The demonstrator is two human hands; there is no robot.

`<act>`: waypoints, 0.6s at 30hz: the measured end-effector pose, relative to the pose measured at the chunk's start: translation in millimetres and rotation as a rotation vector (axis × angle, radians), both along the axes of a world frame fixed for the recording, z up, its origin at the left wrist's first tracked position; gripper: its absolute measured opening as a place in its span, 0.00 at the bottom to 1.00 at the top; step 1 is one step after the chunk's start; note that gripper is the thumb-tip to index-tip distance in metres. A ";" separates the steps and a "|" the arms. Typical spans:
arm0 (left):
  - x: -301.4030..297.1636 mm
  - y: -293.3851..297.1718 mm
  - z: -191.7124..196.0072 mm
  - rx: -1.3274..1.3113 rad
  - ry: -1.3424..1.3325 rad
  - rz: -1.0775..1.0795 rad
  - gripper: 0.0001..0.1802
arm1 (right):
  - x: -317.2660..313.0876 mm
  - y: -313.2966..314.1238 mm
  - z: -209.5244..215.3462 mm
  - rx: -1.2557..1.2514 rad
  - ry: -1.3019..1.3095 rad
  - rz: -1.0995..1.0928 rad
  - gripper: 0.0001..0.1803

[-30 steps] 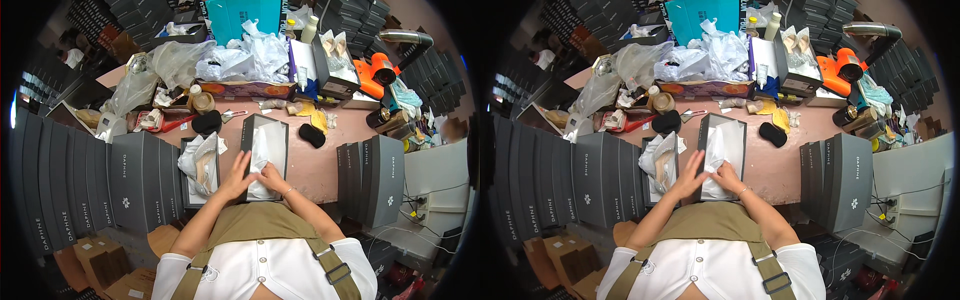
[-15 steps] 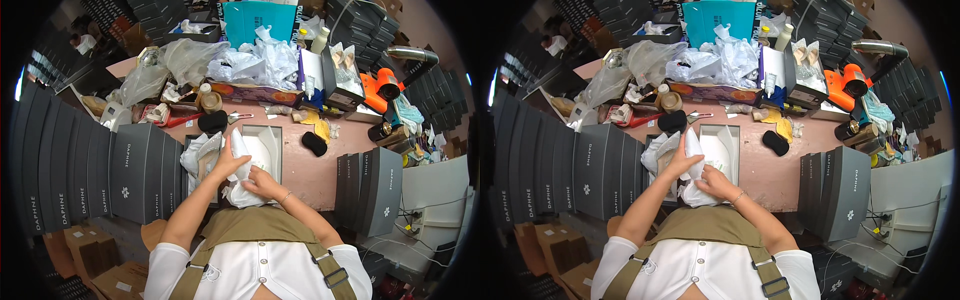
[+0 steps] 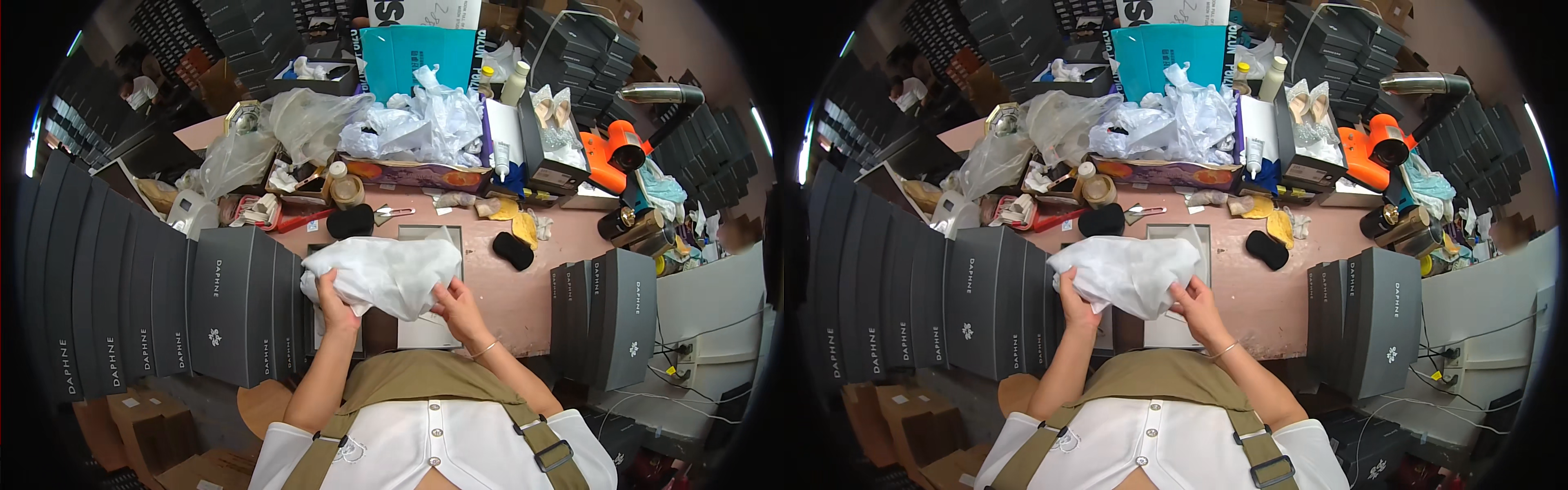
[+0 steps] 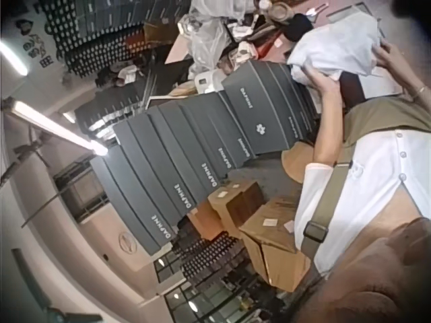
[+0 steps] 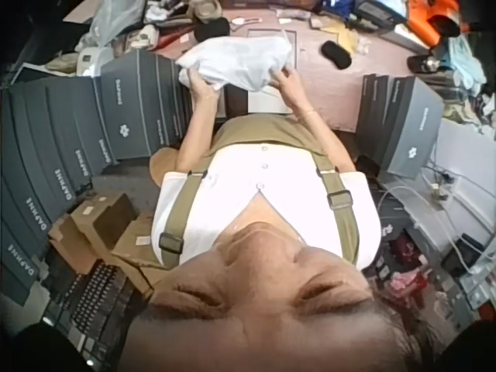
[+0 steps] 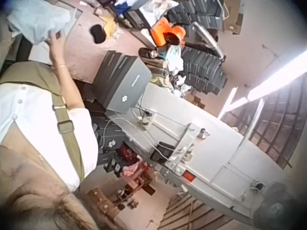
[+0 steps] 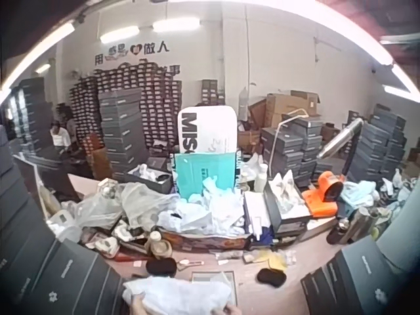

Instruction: Checking and packing high-heeled shoes into boxes with tissue paper and organizing the boxed inventory.

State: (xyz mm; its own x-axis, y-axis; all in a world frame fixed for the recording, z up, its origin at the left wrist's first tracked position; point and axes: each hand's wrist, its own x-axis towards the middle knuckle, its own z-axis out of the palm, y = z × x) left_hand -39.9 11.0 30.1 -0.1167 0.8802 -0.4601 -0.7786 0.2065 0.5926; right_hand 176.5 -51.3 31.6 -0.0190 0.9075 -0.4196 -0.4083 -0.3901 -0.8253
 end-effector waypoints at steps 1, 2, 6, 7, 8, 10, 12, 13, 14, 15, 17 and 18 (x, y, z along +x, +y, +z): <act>0.9 -3.2 0.5 -0.076 -0.077 -0.015 0.28 | 2.1 6.5 3.1 0.042 -0.032 -0.091 0.28; 4.8 -4.4 -0.4 -0.130 -0.095 -0.011 0.28 | -1.6 11.1 7.2 0.056 0.021 -0.277 0.23; 2.2 3.0 -16.0 -0.135 -0.172 0.038 0.27 | 0.5 16.8 -15.8 0.205 -0.276 -0.169 0.10; -2.2 6.5 -18.3 -0.119 -0.188 0.079 0.27 | -1.3 11.1 -8.0 0.368 -0.532 -0.137 0.09; -5.6 9.2 -18.7 -0.104 -0.205 0.121 0.27 | -1.8 1.9 4.7 0.532 -0.788 -0.104 0.08; -6.5 10.4 -16.7 -0.097 -0.203 0.130 0.27 | -7.0 -7.3 33.9 0.890 -1.076 0.104 0.06; -4.4 9.6 -18.5 -0.094 -0.178 0.127 0.28 | -27.7 -7.2 36.3 0.939 -1.029 0.408 0.06; -2.0 9.2 -21.7 -0.093 -0.155 0.124 0.29 | -34.6 -7.6 33.0 0.873 -0.981 0.523 0.07; -0.7 8.3 -24.6 -0.091 -0.131 0.120 0.30 | -27.2 -8.5 35.5 0.809 -0.934 0.596 0.09; -7.5 9.2 -26.6 -0.052 -0.118 0.112 0.31 | -15.0 -7.9 33.8 0.549 -0.703 0.569 0.11; -23.5 7.7 -31.5 0.017 -0.105 0.091 0.32 | 14.1 -9.9 27.7 0.027 -0.245 0.489 0.17; -24.4 6.9 -21.3 0.013 -0.111 0.035 0.32 | 19.9 -8.1 24.0 0.112 -0.220 0.403 0.20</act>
